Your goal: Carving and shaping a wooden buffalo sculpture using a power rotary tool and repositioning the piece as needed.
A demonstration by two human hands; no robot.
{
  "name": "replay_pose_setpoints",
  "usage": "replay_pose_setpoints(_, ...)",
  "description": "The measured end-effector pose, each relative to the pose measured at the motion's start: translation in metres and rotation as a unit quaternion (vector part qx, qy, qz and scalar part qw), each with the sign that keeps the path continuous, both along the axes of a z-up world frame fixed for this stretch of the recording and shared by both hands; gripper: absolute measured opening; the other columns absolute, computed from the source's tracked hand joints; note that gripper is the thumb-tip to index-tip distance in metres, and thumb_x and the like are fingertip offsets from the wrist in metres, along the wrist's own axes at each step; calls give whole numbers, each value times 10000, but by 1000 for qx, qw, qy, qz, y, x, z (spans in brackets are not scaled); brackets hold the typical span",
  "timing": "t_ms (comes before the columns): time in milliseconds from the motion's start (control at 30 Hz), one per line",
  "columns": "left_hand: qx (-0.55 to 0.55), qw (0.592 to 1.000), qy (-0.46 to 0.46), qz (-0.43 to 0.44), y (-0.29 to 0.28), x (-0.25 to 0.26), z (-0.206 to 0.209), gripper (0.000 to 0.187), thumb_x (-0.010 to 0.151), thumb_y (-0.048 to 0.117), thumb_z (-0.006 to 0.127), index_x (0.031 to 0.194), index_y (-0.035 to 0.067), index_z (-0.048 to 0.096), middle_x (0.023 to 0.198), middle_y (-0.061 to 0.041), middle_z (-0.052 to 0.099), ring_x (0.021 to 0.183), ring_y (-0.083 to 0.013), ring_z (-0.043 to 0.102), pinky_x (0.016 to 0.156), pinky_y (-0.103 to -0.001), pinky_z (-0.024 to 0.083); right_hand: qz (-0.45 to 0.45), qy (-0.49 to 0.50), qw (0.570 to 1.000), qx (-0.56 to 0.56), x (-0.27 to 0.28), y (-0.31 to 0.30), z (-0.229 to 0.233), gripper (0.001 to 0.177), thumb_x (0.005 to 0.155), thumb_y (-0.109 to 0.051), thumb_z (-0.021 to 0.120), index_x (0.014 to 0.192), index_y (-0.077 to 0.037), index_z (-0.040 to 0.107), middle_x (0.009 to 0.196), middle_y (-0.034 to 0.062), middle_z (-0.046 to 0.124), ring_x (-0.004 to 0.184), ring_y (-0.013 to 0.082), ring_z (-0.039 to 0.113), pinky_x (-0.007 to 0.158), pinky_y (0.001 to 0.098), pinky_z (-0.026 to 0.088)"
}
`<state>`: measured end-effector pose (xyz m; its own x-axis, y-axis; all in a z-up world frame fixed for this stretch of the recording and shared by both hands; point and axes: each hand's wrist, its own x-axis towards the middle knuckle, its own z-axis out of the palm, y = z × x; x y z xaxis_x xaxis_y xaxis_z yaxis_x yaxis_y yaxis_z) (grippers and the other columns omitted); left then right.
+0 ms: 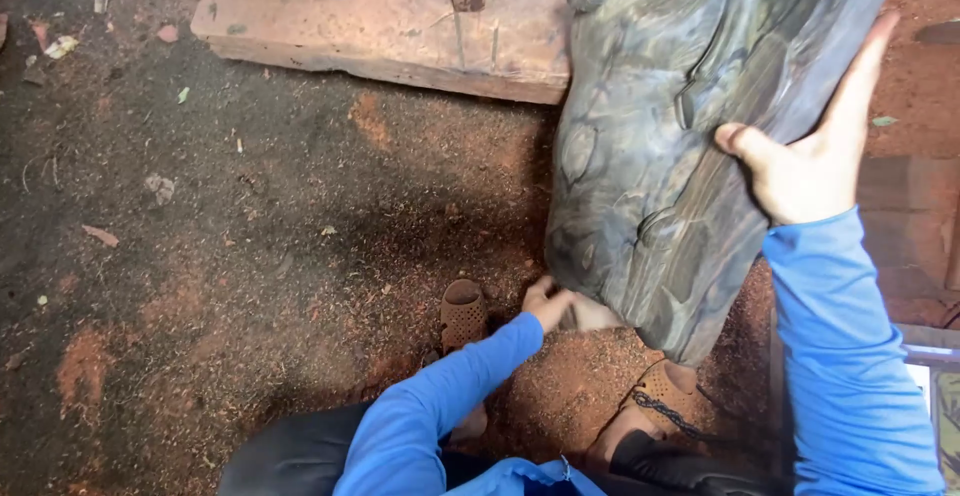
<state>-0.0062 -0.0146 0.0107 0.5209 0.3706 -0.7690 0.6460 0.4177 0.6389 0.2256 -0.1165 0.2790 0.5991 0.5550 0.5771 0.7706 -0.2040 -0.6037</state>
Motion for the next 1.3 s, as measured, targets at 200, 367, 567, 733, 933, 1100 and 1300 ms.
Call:
replay_pose_setpoints(200,-200,854,-358,321,34,40,47,881,865,638,383,1586,133,342,1635,-200,339,1488,-374,347,1163,-509,323,-8,8,1000,6,-6,-1,-2,1238,820,209,815,1690,-153,11,1770,330,273,1614,532,423,1357,537,400)
replay_pose_setpoints(367,-76,869,-441,212,28,57,47,730,1005,492,452,1581,57,341,1617,-150,378,1425,-275,426,1190,-390,351,-10,34,999,-17,-14,-15,-12,1188,897,234,835,1703,-162,57,1836,206,197,1761,423,287,1496,406,252)
replay_pose_setpoints(567,-123,864,-426,239,10,55,35,754,941,434,543,1585,85,365,1595,-140,437,1420,-293,456,1160,-422,383,-7,28,999,-31,-33,-17,-18,1238,903,62,912,1712,-157,2,1847,133,66,1802,350,145,1542,406,148)
replay_pose_setpoints(733,-172,826,-449,293,22,54,28,734,902,297,626,1550,9,435,1492,-164,548,1261,-263,571,1048,-342,455,-20,40,999,1,-46,-8,-22,1173,814,74,819,1671,-42,28,1783,224,94,1709,391,152,1444,438,144)
replay_pose_setpoints(933,-100,873,-382,287,46,58,37,676,894,239,597,1481,-75,483,1437,-228,596,1226,-293,604,1030,-354,476,-58,46,997,-17,-46,-3,-23,1174,770,37,812,1644,10,29,1740,284,89,1651,437,154,1375,484,168)
replay_pose_setpoints(1100,-5,897,-376,233,58,63,34,685,900,253,613,1465,-103,459,1490,-251,546,1303,-299,567,1070,-336,443,-52,63,997,-4,-47,-1,-23,1172,743,85,776,1635,6,20,1716,312,128,1605,469,224,1322,478,216)
replay_pose_setpoints(1300,171,873,-443,109,76,91,69,726,1015,500,531,1620,154,328,1644,-126,343,1425,-280,396,1220,-498,336,-48,137,988,56,-35,-12,-52,1310,681,-54,902,1695,-161,79,1683,161,204,1535,388,293,1240,587,266)
